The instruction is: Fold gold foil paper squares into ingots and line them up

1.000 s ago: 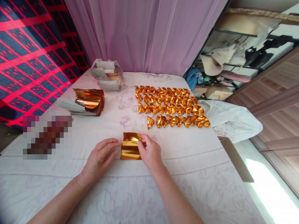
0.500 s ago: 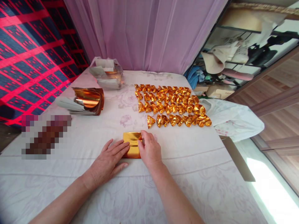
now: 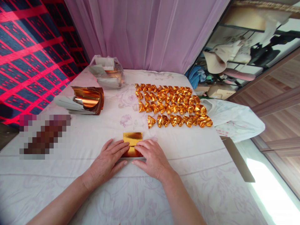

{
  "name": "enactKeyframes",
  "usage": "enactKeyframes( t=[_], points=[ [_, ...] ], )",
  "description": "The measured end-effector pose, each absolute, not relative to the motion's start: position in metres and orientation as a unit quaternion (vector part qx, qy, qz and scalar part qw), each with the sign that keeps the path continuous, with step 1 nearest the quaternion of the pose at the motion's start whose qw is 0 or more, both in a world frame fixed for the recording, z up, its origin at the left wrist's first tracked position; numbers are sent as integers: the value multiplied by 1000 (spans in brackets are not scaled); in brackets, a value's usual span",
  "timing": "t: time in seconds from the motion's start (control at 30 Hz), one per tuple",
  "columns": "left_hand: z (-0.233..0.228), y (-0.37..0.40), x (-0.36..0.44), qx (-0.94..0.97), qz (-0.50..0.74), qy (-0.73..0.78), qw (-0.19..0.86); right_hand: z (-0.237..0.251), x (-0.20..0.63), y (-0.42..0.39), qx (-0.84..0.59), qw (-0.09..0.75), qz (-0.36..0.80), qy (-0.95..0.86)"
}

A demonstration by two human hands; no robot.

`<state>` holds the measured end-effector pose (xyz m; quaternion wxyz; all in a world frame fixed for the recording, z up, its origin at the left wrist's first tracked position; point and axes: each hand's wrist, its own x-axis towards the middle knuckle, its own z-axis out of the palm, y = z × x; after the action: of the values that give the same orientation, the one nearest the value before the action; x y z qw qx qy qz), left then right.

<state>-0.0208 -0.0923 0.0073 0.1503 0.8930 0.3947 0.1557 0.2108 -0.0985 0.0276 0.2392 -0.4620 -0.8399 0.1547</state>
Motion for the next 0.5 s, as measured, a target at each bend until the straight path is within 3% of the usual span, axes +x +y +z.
enactKeyframes(
  t=[0.3,0.5],
  points=[
    [6,-91,-23,876,190,403,188,8,211,-91,-506,310,140,-793],
    [5,-92,-26,881,212,387,173,6,203,-88,-552,303,121,-767]
  ],
)
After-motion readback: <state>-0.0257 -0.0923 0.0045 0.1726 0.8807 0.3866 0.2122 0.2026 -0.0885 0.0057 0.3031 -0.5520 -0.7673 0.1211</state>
